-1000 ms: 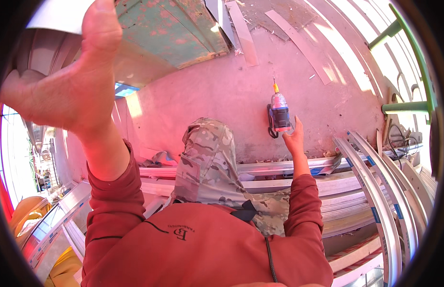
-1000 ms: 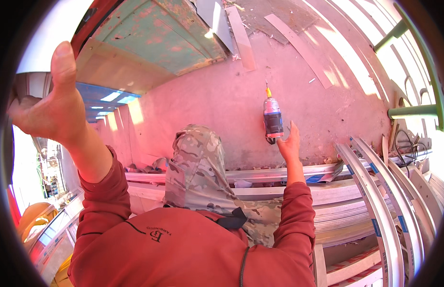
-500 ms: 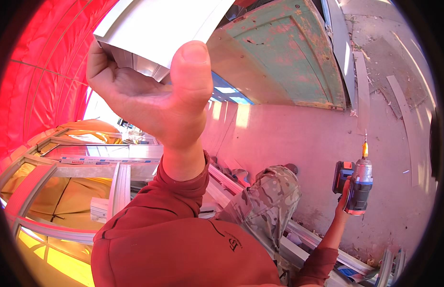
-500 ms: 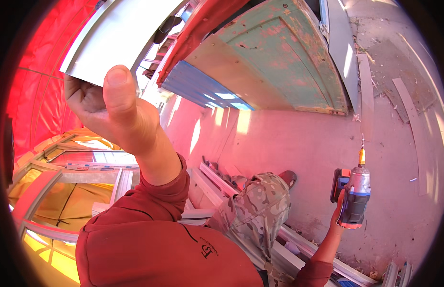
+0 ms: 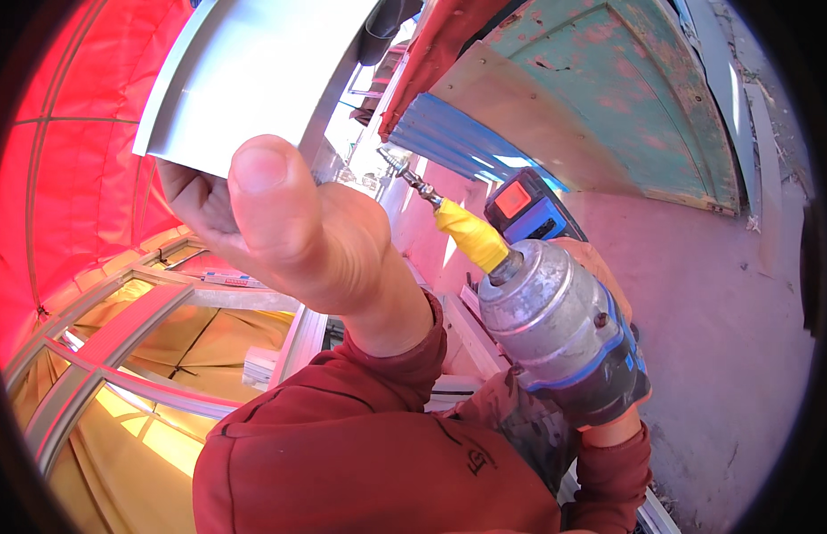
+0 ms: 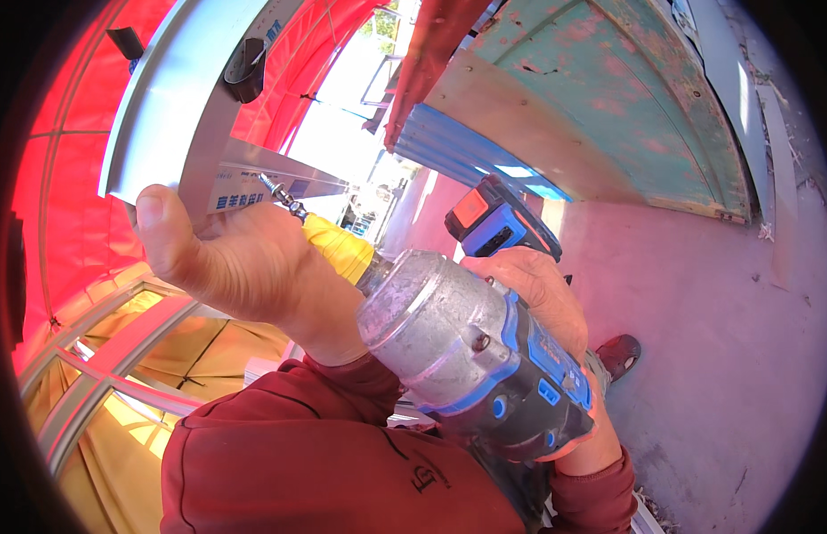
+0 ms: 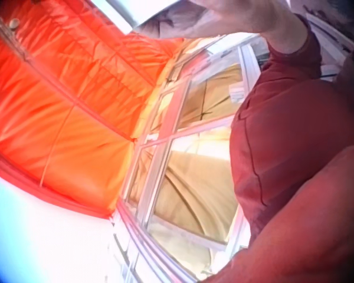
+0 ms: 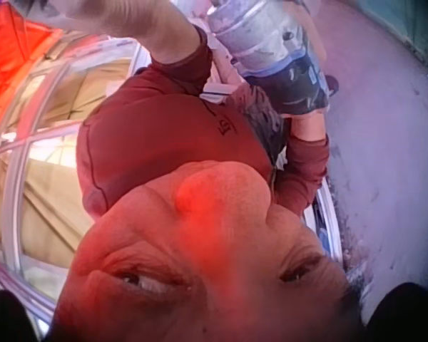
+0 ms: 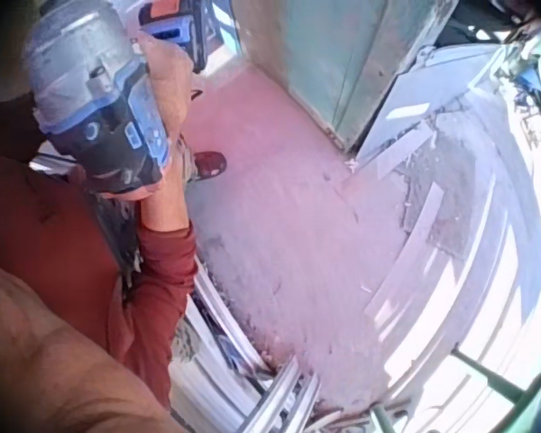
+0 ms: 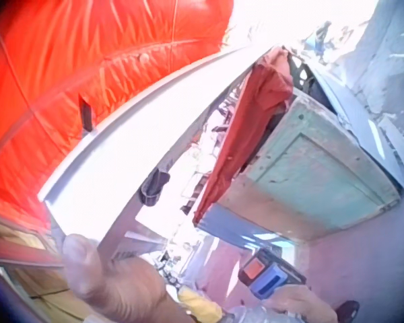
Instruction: The person assembles an aluminum frame structure on a red work surface using a cordless drill. They position long aluminum profiles, insert screws, and fasten the pieces together to form a rectangular frame.
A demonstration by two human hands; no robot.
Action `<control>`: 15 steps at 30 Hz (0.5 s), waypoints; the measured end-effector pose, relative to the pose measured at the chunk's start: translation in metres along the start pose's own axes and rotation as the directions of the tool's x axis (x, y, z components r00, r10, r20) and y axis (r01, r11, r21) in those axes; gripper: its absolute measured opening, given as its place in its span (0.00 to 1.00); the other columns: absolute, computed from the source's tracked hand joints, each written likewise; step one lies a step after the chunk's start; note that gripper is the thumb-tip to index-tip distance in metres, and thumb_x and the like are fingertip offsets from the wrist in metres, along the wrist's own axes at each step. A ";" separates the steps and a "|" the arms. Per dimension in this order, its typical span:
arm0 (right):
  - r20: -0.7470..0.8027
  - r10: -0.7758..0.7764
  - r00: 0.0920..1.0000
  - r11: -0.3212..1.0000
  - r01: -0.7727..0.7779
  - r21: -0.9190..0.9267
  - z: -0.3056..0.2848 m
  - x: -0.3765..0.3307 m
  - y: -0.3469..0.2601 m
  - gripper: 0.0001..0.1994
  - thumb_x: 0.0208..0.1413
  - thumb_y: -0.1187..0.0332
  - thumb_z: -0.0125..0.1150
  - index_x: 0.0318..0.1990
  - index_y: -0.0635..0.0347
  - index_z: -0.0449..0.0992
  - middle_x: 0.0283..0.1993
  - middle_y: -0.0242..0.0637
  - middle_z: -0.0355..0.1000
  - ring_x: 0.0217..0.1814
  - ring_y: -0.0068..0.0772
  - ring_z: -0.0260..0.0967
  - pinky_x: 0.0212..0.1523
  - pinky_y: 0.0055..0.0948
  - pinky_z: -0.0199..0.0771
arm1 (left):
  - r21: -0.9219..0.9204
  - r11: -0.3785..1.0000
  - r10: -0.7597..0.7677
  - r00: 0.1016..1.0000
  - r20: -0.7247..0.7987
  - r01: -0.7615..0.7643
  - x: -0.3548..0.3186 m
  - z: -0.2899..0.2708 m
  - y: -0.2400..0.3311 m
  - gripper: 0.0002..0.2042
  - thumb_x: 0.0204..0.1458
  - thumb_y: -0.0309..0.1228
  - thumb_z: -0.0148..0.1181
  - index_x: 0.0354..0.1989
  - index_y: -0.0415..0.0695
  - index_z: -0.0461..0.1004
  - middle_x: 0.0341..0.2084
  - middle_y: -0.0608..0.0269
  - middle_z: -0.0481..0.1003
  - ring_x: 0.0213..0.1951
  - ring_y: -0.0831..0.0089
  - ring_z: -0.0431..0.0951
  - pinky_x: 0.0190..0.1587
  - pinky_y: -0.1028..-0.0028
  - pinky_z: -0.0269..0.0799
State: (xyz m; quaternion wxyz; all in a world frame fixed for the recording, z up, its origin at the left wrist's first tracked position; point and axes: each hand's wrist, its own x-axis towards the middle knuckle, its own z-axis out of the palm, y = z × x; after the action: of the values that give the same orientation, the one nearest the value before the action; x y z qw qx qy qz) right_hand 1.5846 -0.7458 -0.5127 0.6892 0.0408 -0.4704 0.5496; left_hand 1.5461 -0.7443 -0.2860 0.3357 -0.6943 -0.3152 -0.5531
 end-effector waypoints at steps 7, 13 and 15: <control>-0.091 -0.164 0.982 0.981 0.172 0.089 0.002 0.015 -0.004 0.22 0.43 0.71 0.70 0.49 0.66 0.77 0.40 0.42 0.74 0.42 0.41 0.70 0.45 0.35 0.70 | -0.019 1.000 -0.004 1.000 -0.025 0.003 0.002 0.003 0.004 0.21 0.43 0.39 0.65 0.39 0.36 0.69 0.35 0.59 0.72 0.38 0.70 0.74 0.45 0.68 0.69; -0.071 -0.182 0.981 0.976 0.189 0.109 0.008 0.022 -0.001 0.21 0.44 0.70 0.70 0.49 0.66 0.77 0.40 0.43 0.73 0.40 0.41 0.70 0.44 0.36 0.70 | -0.005 1.000 -0.018 0.999 -0.037 0.017 0.004 -0.009 0.000 0.21 0.43 0.39 0.64 0.40 0.36 0.69 0.35 0.57 0.73 0.38 0.69 0.74 0.44 0.68 0.71; -0.058 -0.186 0.981 0.977 0.191 0.095 0.008 0.022 -0.002 0.21 0.44 0.70 0.69 0.49 0.65 0.77 0.39 0.42 0.73 0.40 0.41 0.70 0.43 0.36 0.70 | -0.001 1.000 -0.014 0.999 -0.038 0.014 0.006 -0.010 0.001 0.21 0.43 0.39 0.64 0.40 0.35 0.70 0.35 0.56 0.73 0.38 0.68 0.75 0.44 0.68 0.71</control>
State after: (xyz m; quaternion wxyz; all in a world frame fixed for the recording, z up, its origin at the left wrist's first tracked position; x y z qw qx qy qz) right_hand 1.5806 -0.7354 -0.4919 0.7466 0.1062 -0.4192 0.5055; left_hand 1.5425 -0.7531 -0.2783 0.3373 -0.6815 -0.3134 -0.5688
